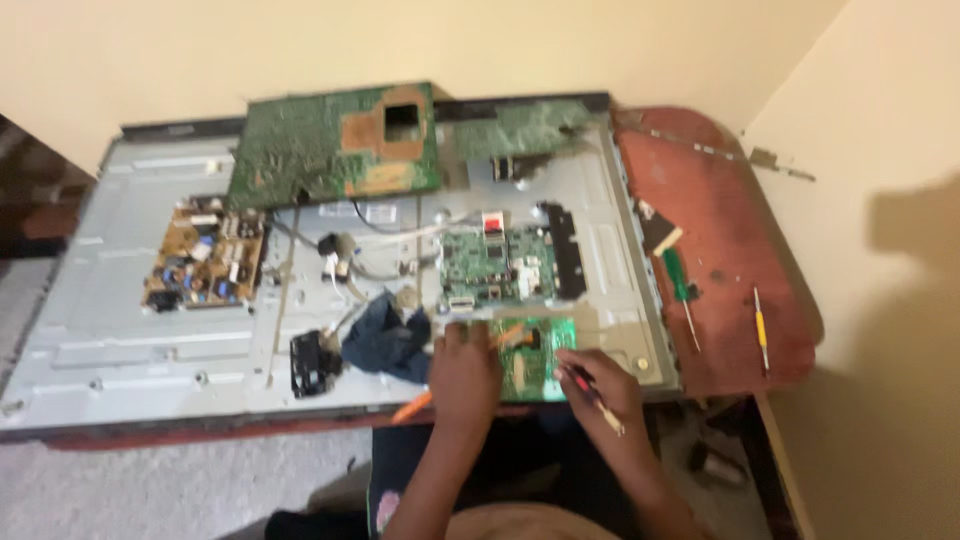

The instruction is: The person cleans a green circuit board using a toothbrush and a cloth. They scrub the board with the toothbrush, wipe it with the cloth, and handle a small black component.

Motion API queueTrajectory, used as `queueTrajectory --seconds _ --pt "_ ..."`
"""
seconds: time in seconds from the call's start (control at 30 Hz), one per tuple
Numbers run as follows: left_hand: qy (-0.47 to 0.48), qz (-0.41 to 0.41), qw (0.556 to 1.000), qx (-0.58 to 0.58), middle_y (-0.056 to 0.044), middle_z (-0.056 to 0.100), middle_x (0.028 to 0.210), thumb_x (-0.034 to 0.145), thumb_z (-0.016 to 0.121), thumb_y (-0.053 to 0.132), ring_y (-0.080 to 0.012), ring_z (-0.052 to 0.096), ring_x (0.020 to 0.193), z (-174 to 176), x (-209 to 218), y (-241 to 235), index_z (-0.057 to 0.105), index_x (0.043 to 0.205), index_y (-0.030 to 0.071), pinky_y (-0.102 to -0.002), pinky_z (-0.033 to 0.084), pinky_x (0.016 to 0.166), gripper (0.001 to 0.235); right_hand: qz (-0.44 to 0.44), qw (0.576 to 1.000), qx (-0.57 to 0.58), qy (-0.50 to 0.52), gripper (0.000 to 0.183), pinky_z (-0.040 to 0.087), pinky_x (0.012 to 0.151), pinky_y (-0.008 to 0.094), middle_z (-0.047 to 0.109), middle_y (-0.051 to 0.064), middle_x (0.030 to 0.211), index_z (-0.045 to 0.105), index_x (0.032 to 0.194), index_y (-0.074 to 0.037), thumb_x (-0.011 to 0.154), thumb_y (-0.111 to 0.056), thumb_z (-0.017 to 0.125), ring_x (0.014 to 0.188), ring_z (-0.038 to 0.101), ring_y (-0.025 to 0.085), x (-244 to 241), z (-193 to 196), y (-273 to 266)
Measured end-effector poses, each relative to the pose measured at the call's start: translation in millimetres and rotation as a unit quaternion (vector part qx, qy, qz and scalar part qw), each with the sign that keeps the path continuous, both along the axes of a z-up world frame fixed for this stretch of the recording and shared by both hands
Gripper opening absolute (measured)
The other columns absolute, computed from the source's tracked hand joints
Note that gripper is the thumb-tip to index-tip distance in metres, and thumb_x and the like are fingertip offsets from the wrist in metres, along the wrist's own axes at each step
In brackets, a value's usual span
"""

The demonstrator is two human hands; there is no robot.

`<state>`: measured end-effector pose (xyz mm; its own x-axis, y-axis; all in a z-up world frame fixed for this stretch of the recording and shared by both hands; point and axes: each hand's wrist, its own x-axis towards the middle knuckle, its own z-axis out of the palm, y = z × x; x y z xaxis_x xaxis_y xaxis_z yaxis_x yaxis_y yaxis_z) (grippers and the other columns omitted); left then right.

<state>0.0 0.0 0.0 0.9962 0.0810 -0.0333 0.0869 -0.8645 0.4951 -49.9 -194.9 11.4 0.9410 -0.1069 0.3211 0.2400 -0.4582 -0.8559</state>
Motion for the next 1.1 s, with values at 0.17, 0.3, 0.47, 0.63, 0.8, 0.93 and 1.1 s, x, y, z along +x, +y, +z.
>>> queueTrajectory --seconds 0.17,0.3,0.47,0.63,0.8,0.93,1.1 --pt "-0.232 -0.027 0.968 0.090 -0.020 0.059 0.138 0.079 0.064 0.010 -0.0395 0.051 0.128 14.8 -1.0 -14.8 0.063 0.131 0.005 -0.055 0.038 0.102 0.052 0.077 0.986 0.031 0.148 0.018 0.058 0.075 0.027 0.080 0.006 0.093 0.078 0.102 -0.006 0.085 -0.012 0.080 0.084 0.075 0.013 7.4 7.7 -4.4" --pt "-0.296 -0.021 0.948 0.116 -0.018 0.061 0.131 0.073 0.063 0.010 -0.0393 0.053 0.126 16.6 2.6 -19.3 0.065 0.125 0.005 -0.056 0.039 0.101 0.052 0.122 0.965 -0.020 0.232 0.013 0.061 0.061 0.034 0.071 0.009 0.093 0.077 0.092 -0.002 0.087 -0.014 0.079 0.079 0.073 0.019 23.3 15.4 -4.5" --pt "-0.211 -0.036 0.975 0.061 -0.012 0.064 0.118 0.077 0.066 0.013 -0.0350 0.056 0.116 2.8 9.5 -14.7 0.067 0.114 0.009 -0.053 0.043 0.089 0.036 0.132 0.984 -0.052 0.111 0.015 0.058 0.072 0.033 0.078 0.011 0.085 0.077 0.096 -0.002 0.085 -0.012 0.079 0.078 0.078 0.020 44.6 11.4 11.0" --pt "-0.181 -0.071 0.979 0.060 -0.011 0.063 0.104 0.077 0.070 0.019 -0.0348 0.057 0.102 3.2 18.1 -6.6 0.067 0.102 0.010 -0.051 0.043 0.082 0.026 0.126 0.983 -0.057 0.122 0.017 0.058 0.071 0.034 0.078 0.011 0.085 0.075 0.098 -0.003 0.083 -0.011 0.078 0.078 0.077 0.021 58.5 20.5 21.6" --pt "-0.196 -0.061 0.974 0.096 -0.011 0.063 0.104 0.076 0.070 0.018 -0.0328 0.057 0.102 4.5 14.9 -10.0 0.066 0.098 0.009 -0.049 0.043 0.083 0.023 0.170 0.965 -0.163 0.114 0.008 0.057 0.072 0.040 0.073 0.013 0.085 0.075 0.090 -0.003 0.083 -0.008 0.077 0.080 0.073 0.030 47.6 30.9 23.9" --pt "-0.196 -0.069 0.976 0.070 -0.013 0.062 0.102 0.075 0.073 0.023 -0.0345 0.057 0.100 6.5 13.2 -10.9 0.065 0.098 0.008 -0.050 0.042 0.082 0.028 0.179 0.951 -0.253 0.013 0.017 0.055 0.078 0.044 0.070 0.013 0.094 0.072 0.091 -0.004 0.075 0.001 0.073 0.092 0.067 0.034 47.5 35.2 22.5" --pt "-0.177 -0.070 0.979 0.071 -0.013 0.062 0.102 0.074 0.072 0.019 -0.0343 0.056 0.099 13.2 16.1 -5.5 0.066 0.100 0.009 -0.050 0.042 0.082 0.028 0.207 0.945 -0.252 0.005 0.025 0.057 0.085 0.040 0.072 0.008 0.095 0.073 0.091 -0.007 0.071 0.007 0.066 0.098 0.067 0.029 48.8 38.5 27.0"
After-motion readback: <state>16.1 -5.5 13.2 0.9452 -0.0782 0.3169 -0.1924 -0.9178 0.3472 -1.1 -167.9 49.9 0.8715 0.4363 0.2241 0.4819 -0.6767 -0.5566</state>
